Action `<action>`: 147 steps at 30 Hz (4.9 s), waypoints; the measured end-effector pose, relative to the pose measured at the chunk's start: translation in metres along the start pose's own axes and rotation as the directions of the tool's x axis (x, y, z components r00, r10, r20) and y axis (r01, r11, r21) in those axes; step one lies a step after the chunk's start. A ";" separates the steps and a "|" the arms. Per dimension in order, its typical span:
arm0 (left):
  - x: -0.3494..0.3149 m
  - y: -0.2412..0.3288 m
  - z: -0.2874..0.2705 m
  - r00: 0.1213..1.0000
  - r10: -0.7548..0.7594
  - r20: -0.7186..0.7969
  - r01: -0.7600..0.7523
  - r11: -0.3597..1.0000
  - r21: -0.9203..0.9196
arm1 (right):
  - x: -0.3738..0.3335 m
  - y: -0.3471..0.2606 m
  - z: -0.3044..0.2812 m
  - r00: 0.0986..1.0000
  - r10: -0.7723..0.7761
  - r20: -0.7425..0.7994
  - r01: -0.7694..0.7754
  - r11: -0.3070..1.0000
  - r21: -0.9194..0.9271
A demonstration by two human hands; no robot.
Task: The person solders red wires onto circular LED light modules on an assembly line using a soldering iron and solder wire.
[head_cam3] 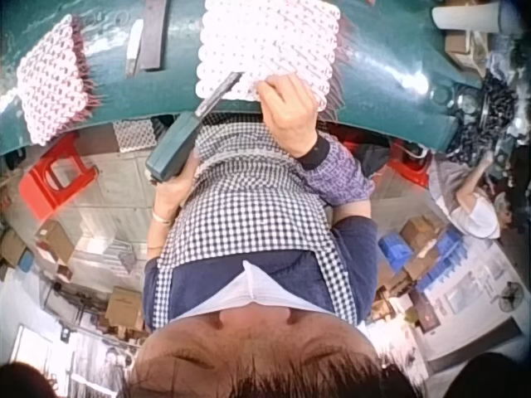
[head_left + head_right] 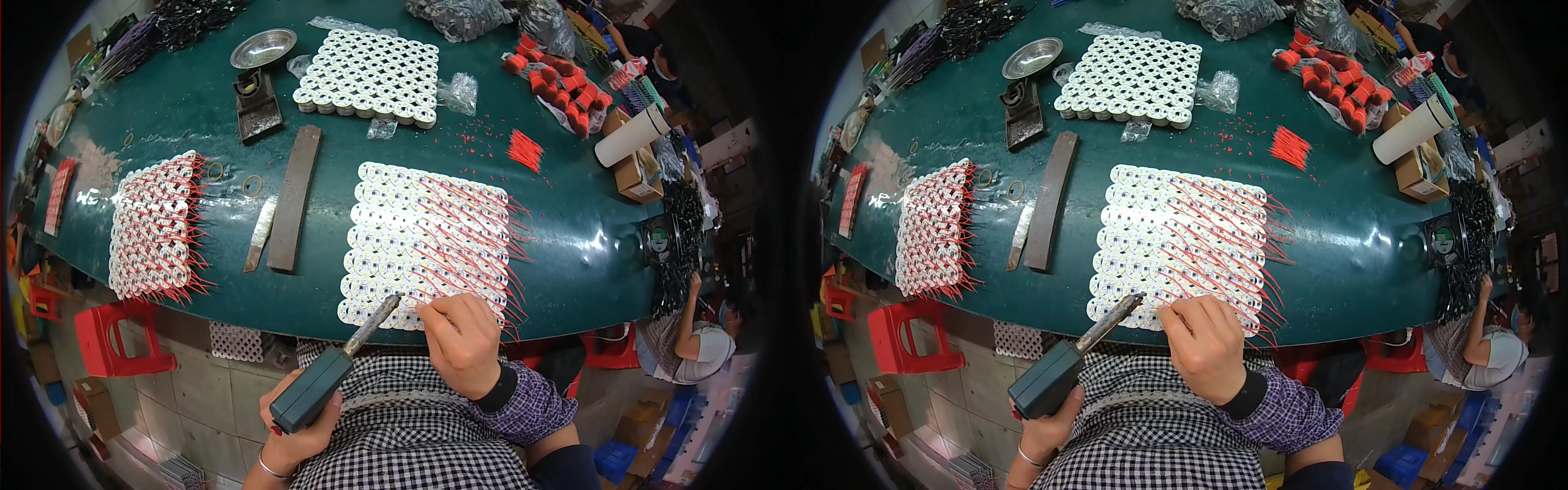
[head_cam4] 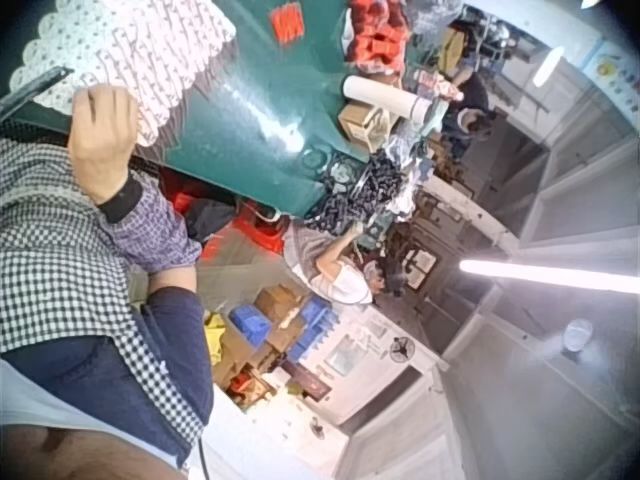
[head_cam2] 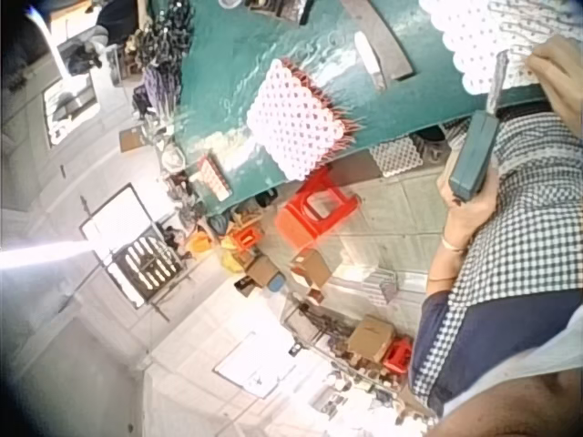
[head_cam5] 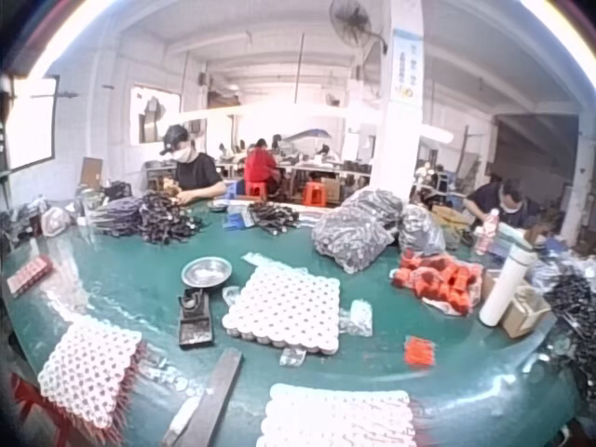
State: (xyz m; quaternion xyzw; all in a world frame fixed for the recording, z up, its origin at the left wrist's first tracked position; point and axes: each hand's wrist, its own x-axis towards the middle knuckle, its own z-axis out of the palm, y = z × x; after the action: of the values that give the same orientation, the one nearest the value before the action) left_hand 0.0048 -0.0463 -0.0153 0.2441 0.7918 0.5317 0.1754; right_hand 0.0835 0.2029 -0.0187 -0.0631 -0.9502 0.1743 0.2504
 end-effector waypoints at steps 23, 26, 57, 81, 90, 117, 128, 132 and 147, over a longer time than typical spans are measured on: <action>-0.005 0.006 0.004 0.997 0.020 0.074 -0.023 0.999 0.042 | -0.015 -0.004 0.000 0.998 0.044 0.038 -0.043 0.999 -0.025; -0.006 0.005 0.005 0.997 0.017 0.070 -0.020 0.999 0.041 | -0.016 -0.003 0.002 0.999 0.044 0.033 -0.043 0.999 -0.027; 0.005 -0.001 0.012 0.999 0.035 -0.010 -0.035 0.997 -0.064 | 0.010 0.003 0.018 0.992 0.120 0.035 -0.118 0.992 -0.050; -0.003 -0.007 0.018 0.935 -0.318 -0.157 0.270 0.925 -0.269 | 0.023 0.023 -0.002 0.994 0.101 0.033 -0.105 0.986 0.130; 0.021 -0.023 0.021 0.978 -0.126 -0.165 0.077 0.959 -0.273 | 0.077 0.208 -0.033 0.967 0.167 -0.193 -0.236 0.871 -0.431; 0.013 -0.010 0.016 0.967 -0.108 -0.233 0.058 0.976 -0.212 | 0.098 0.248 -0.008 0.953 0.208 -0.219 -0.277 0.893 -0.355; 0.003 -0.018 0.012 0.956 -0.026 -0.292 0.002 0.997 -0.083 | 0.098 0.200 -0.057 0.990 0.127 -0.067 -0.143 0.810 -0.568; 0.001 -0.038 0.015 0.956 -0.027 -0.291 -0.004 0.995 -0.103 | 0.096 0.142 -0.090 0.918 0.263 0.299 0.085 0.604 -0.792; -0.014 -0.012 0.012 0.872 -0.367 -0.323 -0.005 0.653 -0.758 | 0.052 0.098 -0.076 0.990 0.087 0.114 -0.015 0.854 -0.519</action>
State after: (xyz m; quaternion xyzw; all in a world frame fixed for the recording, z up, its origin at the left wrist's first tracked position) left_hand 0.0203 -0.0496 -0.0310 -0.0603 0.5470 0.8256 0.1248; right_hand 0.0793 0.3275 0.0311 -0.1414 -0.9746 -0.0769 0.1554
